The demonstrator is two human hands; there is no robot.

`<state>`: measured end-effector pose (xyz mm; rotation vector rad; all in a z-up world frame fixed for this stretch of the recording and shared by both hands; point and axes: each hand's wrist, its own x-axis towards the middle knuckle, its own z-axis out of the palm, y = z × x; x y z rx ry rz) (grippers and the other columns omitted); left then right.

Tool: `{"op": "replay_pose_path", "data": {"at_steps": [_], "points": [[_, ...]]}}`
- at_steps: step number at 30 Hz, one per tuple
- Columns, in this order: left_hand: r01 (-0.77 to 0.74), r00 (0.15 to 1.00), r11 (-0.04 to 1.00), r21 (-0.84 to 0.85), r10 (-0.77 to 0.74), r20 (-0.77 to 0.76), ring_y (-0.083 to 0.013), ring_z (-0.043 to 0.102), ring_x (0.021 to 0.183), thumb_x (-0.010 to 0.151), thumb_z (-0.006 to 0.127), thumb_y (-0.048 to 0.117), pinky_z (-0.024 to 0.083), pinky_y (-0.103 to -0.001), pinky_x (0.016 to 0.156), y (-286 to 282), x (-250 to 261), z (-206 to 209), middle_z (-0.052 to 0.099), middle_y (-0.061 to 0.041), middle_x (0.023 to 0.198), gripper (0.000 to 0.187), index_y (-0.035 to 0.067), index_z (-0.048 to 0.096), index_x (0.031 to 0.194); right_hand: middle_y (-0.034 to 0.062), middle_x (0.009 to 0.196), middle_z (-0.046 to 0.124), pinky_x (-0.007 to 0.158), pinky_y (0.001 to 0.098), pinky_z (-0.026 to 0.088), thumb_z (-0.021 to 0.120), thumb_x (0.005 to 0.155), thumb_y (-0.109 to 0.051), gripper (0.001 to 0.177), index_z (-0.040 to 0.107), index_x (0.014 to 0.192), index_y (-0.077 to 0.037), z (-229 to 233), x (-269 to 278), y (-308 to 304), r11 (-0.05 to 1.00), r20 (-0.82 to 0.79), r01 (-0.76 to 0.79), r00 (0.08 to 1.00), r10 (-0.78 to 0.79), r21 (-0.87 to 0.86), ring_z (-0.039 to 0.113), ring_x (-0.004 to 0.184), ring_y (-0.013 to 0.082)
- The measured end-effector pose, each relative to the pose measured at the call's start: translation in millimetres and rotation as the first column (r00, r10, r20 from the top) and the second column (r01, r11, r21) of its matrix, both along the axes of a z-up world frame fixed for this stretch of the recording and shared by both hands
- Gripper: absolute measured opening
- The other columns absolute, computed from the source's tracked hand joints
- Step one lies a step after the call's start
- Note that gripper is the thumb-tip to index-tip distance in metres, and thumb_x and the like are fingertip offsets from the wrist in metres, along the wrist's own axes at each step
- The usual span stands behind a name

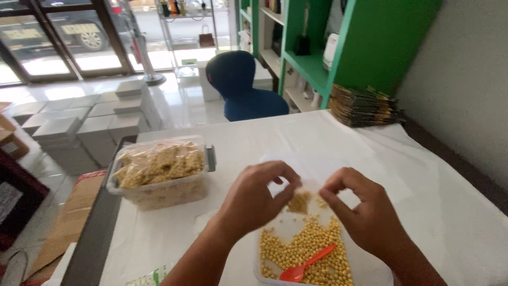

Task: Packaging small yellow beads into small plastic zip-lock bags using a spoon.

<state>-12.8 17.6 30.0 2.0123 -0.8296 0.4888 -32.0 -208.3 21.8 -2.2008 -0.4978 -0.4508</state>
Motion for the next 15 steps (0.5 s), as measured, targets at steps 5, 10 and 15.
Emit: {"op": "replay_pose_path", "data": {"at_steps": [5, 10, 15], "points": [[-0.39, 0.889, 0.908, -0.154, 0.327, -0.321, -0.0152, 0.077, 0.079, 0.093, 0.066, 0.011, 0.063, -0.031, 0.069, 56, -10, 42, 0.079, -0.003, 0.09, 0.004, 0.015, 0.066, 0.094, -0.0005, 0.074, 0.07, 0.074, 0.0316, 0.051, 0.068, 0.089, -0.041, 0.028, 0.072, 0.077, -0.017, -19, -14, -17, 0.982, -0.202, 0.022, 0.978, -0.06, -0.187, 0.066, 0.074, 0.0145], [-0.731, 0.682, 0.647, -0.215, 0.692, -0.235, -0.0074, 0.069, 0.078, 0.095, 0.065, 0.018, 0.054, -0.026, 0.071, 166, 7, 38, 0.078, 0.004, 0.089, 0.005, 0.017, 0.069, 0.099, -0.008, 0.076, 0.08, 0.095, 0.0297, 0.049, 0.078, 0.082, -0.056, 0.031, 0.081, 0.078, -0.025, -37, -12, -18, 0.949, -0.408, -0.124, 0.913, -0.005, -0.289, 0.076, 0.08, 0.009], [-0.79, 0.553, 0.542, 0.286, 0.832, -0.05, -0.0373, 0.067, 0.112, 0.1, 0.062, 0.026, 0.055, -0.054, 0.091, 241, 39, -10, 0.062, -0.019, 0.14, 0.054, 0.012, 0.049, 0.151, -0.0136, 0.077, 0.085, 0.098, 0.0266, 0.046, 0.078, 0.08, -0.057, 0.028, 0.084, 0.077, -0.03, -41, -9, -14, 0.898, -0.438, -0.128, 0.896, -0.078, -0.421, 0.078, 0.081, 0.004]]}}
